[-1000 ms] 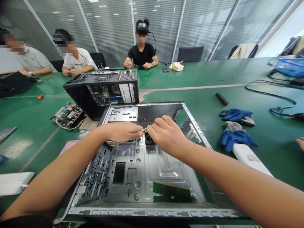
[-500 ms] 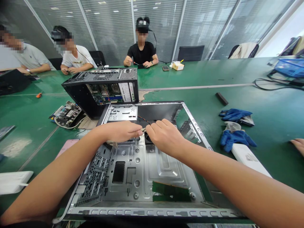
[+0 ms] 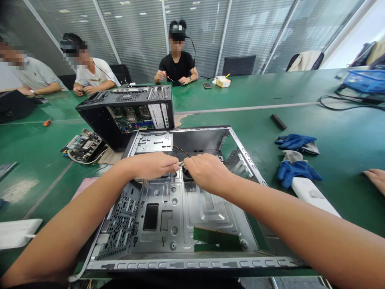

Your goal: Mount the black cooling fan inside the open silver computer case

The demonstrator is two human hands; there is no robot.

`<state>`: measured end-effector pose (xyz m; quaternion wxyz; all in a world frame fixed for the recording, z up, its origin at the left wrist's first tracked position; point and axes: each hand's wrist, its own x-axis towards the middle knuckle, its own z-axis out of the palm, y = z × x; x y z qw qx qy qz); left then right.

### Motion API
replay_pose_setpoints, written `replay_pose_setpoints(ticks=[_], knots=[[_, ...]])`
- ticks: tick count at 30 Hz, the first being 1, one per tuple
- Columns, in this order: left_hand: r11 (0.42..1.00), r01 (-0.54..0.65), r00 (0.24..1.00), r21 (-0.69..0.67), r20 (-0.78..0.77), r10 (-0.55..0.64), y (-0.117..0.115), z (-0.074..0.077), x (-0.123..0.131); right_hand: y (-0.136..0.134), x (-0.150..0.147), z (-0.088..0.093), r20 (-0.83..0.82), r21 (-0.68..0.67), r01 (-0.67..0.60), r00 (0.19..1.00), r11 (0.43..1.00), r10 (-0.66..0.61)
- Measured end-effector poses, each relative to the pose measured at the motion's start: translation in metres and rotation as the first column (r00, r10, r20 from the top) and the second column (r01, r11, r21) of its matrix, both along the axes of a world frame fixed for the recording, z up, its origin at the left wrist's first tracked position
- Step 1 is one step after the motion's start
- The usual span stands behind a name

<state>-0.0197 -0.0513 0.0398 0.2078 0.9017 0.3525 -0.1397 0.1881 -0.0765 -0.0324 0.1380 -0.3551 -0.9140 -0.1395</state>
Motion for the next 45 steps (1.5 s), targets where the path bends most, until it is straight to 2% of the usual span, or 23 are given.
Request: replay_pose_setpoints(ticks=[5,15,27,34,45], knots=[[1.0,0.008,1.0,-0.004,-0.008,-0.008,-0.001,0.001,-0.001,0.0,-0.002,0.002,0.018,-0.036,0.013,1.0,0.999,-0.013],[1.0,0.015,1.0,0.019,-0.027,-0.014,-0.002,-0.002,-0.001,-0.004,-0.003,0.002,0.01,0.036,0.008,1.0,0.999,-0.009],[0.999,0.028,0.995,0.03,-0.096,-0.025,-0.006,0.001,0.0,-0.003,-0.003,0.004,0.017,-0.194,-0.032,0.999,0.98,0.036],[0.995,0.031,0.991,0.098,-0.131,-0.018,-0.008,0.002,0.004,-0.002,-0.002,0.011,0.043,-0.358,0.06,0.998,0.932,-0.047],[0.999,0.05,0.999,0.0,-0.021,-0.05,-0.003,0.013,-0.005,-0.002,-0.003,0.013,-0.059,-0.384,0.012,0.998,0.923,-0.037]])
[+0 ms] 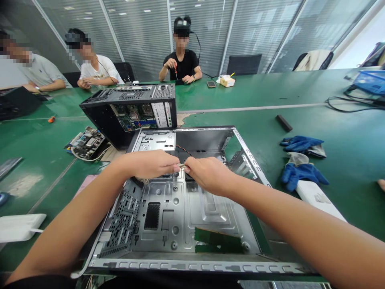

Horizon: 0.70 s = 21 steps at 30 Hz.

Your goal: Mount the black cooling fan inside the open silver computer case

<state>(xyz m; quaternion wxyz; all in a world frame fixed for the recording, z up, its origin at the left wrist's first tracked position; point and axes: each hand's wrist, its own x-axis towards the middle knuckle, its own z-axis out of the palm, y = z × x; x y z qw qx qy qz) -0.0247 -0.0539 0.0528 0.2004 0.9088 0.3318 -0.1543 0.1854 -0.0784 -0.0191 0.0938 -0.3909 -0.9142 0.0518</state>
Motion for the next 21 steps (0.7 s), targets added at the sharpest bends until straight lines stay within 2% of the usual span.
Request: replay_pose_setpoints(ticks=[11,21], knots=[[1.0,-0.004,1.0,-0.027,0.009,0.004,0.0007,0.0014,-0.0023,0.0026,0.0002,-0.0032,-0.044,0.038,-0.037,0.998,0.999,0.039],[1.0,-0.003,1.0,-0.02,-0.02,0.002,0.0006,0.0003,-0.001,0.0018,0.0016,-0.0015,-0.021,-0.024,-0.042,0.999,0.999,0.041]])
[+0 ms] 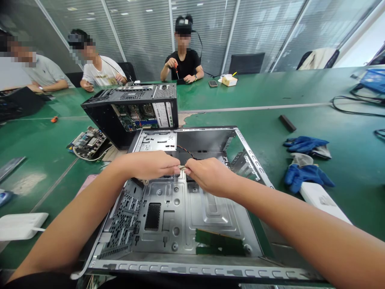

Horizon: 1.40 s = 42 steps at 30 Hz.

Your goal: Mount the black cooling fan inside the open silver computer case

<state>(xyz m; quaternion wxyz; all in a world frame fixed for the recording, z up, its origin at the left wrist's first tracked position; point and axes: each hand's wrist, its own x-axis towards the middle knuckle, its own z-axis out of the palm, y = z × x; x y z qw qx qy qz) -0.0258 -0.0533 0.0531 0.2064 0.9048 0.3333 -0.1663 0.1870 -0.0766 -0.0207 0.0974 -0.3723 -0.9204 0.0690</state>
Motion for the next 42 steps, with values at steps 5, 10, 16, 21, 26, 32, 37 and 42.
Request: replay_pose_setpoints(ticks=[5,10,16,21,26,32,37,42], knots=[[1.0,-0.004,1.0,0.013,-0.013,0.004,0.0,-0.001,0.002,0.0,0.0,0.002,0.007,-0.03,0.0,1.0,1.0,0.0],[1.0,-0.014,0.999,0.024,-0.036,0.015,-0.002,0.0,0.004,-0.001,0.001,0.004,0.017,-0.03,0.004,1.0,1.0,-0.004],[1.0,-0.008,1.0,0.027,-0.015,0.008,-0.002,-0.003,0.005,0.0,0.003,-0.001,0.03,0.051,-0.007,1.0,0.999,0.006],[0.999,-0.002,1.0,0.046,-0.021,0.003,-0.001,-0.006,0.006,0.004,0.005,-0.007,0.027,0.153,-0.013,1.0,0.988,0.009],[0.999,-0.014,1.0,0.044,-0.024,0.015,-0.001,-0.008,0.007,0.007,0.005,-0.009,0.038,0.172,-0.018,0.999,0.985,0.012],[0.998,-0.001,0.999,0.057,-0.033,0.002,-0.002,-0.007,0.009,0.007,0.006,-0.007,0.023,0.182,-0.026,0.999,0.983,0.023],[0.998,-0.003,0.999,0.064,-0.04,0.006,-0.002,-0.007,0.01,0.007,0.006,-0.006,0.037,0.184,-0.038,0.999,0.982,0.032],[0.999,-0.018,0.999,0.047,-0.028,0.019,0.0,-0.009,0.011,0.007,0.005,-0.005,0.039,0.186,-0.026,0.999,0.982,0.019]])
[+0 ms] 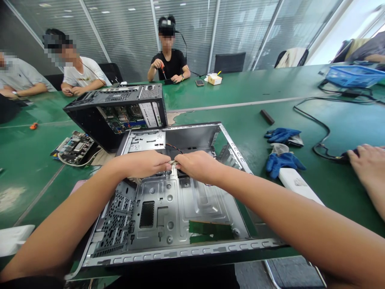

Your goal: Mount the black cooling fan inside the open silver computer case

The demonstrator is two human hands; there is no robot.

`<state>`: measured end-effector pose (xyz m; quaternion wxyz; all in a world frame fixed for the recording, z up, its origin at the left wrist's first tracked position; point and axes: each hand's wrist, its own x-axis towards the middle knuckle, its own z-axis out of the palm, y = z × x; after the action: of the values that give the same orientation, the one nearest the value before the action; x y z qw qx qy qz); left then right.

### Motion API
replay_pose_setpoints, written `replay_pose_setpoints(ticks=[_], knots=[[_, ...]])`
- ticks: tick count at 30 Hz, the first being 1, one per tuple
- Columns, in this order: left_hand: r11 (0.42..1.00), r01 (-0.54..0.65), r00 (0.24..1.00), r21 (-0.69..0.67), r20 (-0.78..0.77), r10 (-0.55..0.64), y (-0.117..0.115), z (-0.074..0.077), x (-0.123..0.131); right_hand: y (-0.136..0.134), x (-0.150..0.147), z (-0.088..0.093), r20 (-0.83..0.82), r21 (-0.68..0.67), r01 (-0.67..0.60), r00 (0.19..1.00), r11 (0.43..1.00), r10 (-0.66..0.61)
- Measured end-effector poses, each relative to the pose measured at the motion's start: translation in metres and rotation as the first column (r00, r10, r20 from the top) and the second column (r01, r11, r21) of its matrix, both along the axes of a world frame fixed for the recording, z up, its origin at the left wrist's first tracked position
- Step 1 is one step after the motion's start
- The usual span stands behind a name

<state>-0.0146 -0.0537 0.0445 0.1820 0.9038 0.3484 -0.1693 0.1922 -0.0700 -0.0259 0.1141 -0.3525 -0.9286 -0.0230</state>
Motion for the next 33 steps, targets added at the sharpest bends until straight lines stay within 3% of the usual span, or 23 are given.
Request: replay_pose_setpoints(ticks=[21,33], knots=[[0.988,0.042,0.998,0.151,0.049,-0.05,0.01,-0.022,0.002,0.0,0.001,0.002,0.034,-0.132,0.109,0.994,0.985,-0.106],[0.994,0.026,0.991,0.11,0.13,-0.04,0.007,-0.015,0.002,-0.001,0.002,0.0,-0.048,-0.129,0.074,0.996,0.989,-0.081]])
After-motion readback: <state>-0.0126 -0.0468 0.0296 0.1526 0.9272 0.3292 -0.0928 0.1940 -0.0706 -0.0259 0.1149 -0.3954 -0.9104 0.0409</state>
